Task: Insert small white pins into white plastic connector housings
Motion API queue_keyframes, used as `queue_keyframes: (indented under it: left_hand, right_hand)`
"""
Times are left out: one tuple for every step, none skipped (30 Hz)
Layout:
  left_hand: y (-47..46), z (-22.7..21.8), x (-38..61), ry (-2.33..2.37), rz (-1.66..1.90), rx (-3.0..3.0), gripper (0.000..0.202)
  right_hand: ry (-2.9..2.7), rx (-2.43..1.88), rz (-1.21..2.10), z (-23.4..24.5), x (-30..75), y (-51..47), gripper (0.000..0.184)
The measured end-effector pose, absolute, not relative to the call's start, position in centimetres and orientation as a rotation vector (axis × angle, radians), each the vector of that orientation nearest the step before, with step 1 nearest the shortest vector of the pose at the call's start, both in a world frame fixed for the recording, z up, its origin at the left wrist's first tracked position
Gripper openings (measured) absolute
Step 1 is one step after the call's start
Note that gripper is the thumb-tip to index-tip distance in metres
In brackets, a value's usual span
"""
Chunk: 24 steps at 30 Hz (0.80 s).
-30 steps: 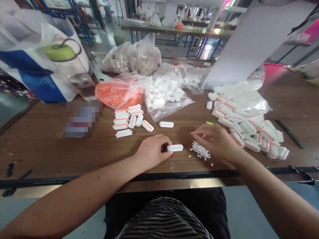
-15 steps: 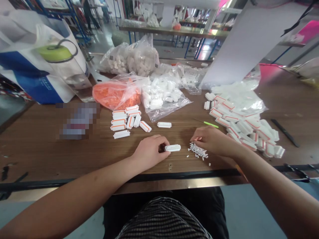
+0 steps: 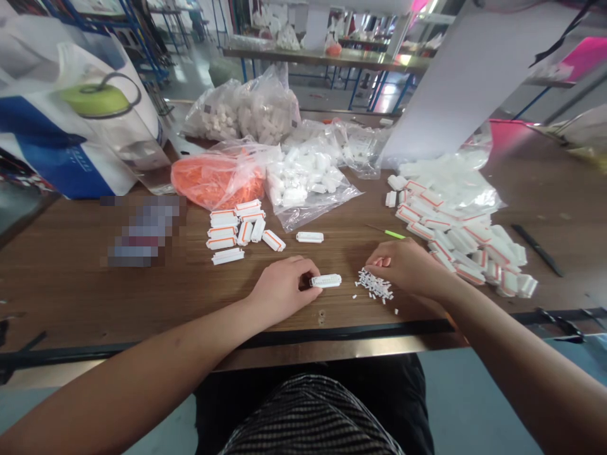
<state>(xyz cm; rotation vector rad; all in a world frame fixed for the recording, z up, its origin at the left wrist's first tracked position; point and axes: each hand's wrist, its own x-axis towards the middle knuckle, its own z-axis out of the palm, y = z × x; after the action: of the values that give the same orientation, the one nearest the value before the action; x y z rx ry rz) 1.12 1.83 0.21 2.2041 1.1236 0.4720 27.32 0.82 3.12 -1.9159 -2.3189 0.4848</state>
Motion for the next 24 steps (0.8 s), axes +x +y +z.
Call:
queue_keyframes:
  left_hand:
    - [1.8,0.2,1.1,1.122,0.473,2.205,0.01]
    - [1.8,0.2,1.1,1.121,0.473,2.204,0.01]
    - [1.8,0.2,1.1,1.118,0.473,2.2,0.01]
    - [1.8,0.2,1.1,1.116,0.475,2.196,0.009]
    - [1.8,0.3,1.1,1.115,0.478,2.193,0.009]
    - [1.8,0.3,1.1,1.116,0.481,2.19,0.008]
    - [1.7,0.3,1.1,1.119,0.483,2.187,0.008]
    - [1.7,0.4,1.1,1.123,0.483,2.185,0.008]
    - [1.7,0.4,1.2,1.126,0.48,2.185,0.009]
    - [1.7,0.4,1.2,1.129,0.478,2.187,0.009]
    - [1.7,0.4,1.2,1.128,0.475,2.191,0.009]
    - [1.7,0.4,1.2,1.125,0.475,2.198,0.01]
    - [1.7,0.4,1.1,1.122,0.477,2.205,0.01]
    - [1.7,0.3,1.1,1.119,0.481,2.211,0.01]
    - [1.7,0.3,1.1,1.117,0.485,2.214,0.01]
    - [1.7,0.3,1.1,1.116,0.487,2.215,0.01]
    - [1.7,0.3,1.1,1.115,0.488,2.215,0.01]
    - [1.7,0.4,1.1,1.114,0.488,2.215,0.01]
    - [1.7,0.4,1.1,1.114,0.487,2.214,0.01]
    - [1.7,0.4,1.1,1.114,0.486,2.213,0.01]
    - [1.7,0.4,1.1,1.114,0.485,2.213,0.01]
    - [1.7,0.4,1.1,1.115,0.486,2.212,0.01]
    - [1.7,0.3,1.1,1.114,0.487,2.211,0.01]
    - [1.7,0.3,1.1,1.112,0.489,2.211,0.01]
  right_hand:
    - [-2.305,-1.949,0.481,3.2,27.2,0.8,0.019]
    - [-2.304,-1.974,0.472,3.3,27.1,0.8,0.02]
    - [-2.318,-1.989,0.457,3.4,26.9,0.8,0.02]
    - [-2.34,-1.997,0.435,3.6,26.7,0.7,0.021]
    - [-2.363,-2.004,0.406,3.7,26.4,0.6,0.022]
    - [-2.381,-2.008,0.374,3.8,26.2,0.6,0.022]
    - [-2.391,-2.013,0.346,3.9,25.9,0.5,0.022]
    - [-2.388,-2.02,0.329,3.9,25.7,0.5,0.023]
    - [-2.373,-2.028,0.326,3.9,25.6,0.5,0.022]
    - [-2.346,-2.038,0.342,3.8,25.5,0.5,0.021]
    - [-2.311,-2.043,0.383,3.6,25.6,0.5,0.02]
    - [-2.262,-2.046,0.438,3.4,25.7,0.6,0.019]
    - [-2.205,-2.044,0.495,3.1,25.8,0.8,0.017]
    - [-2.148,-2.038,0.538,2.8,26.0,0.9,0.016]
    - [-2.102,-2.026,0.568,2.6,26.3,1.0,0.015]
    - [-2.072,-2.013,0.587,2.4,26.6,1.2,0.015]
    - [-2.056,-2.001,0.597,2.2,26.8,1.3,0.015]
    - [-2.049,-1.995,0.609,2.2,27.0,1.4,0.015]
    - [-2.049,-1.993,0.629,2.2,27.2,1.4,0.015]
    - [-2.047,-2.002,0.653,2.3,27.2,1.4,0.015]
    - [-2.044,-2.019,0.676,2.5,27.2,1.4,0.016]
    - [-2.044,-2.041,0.681,2.7,27.1,1.3,0.016]
    - [-2.059,-2.06,0.662,2.9,26.9,1.2,0.017]
    - [-2.093,-2.07,0.615,3.1,26.7,1.1,0.017]
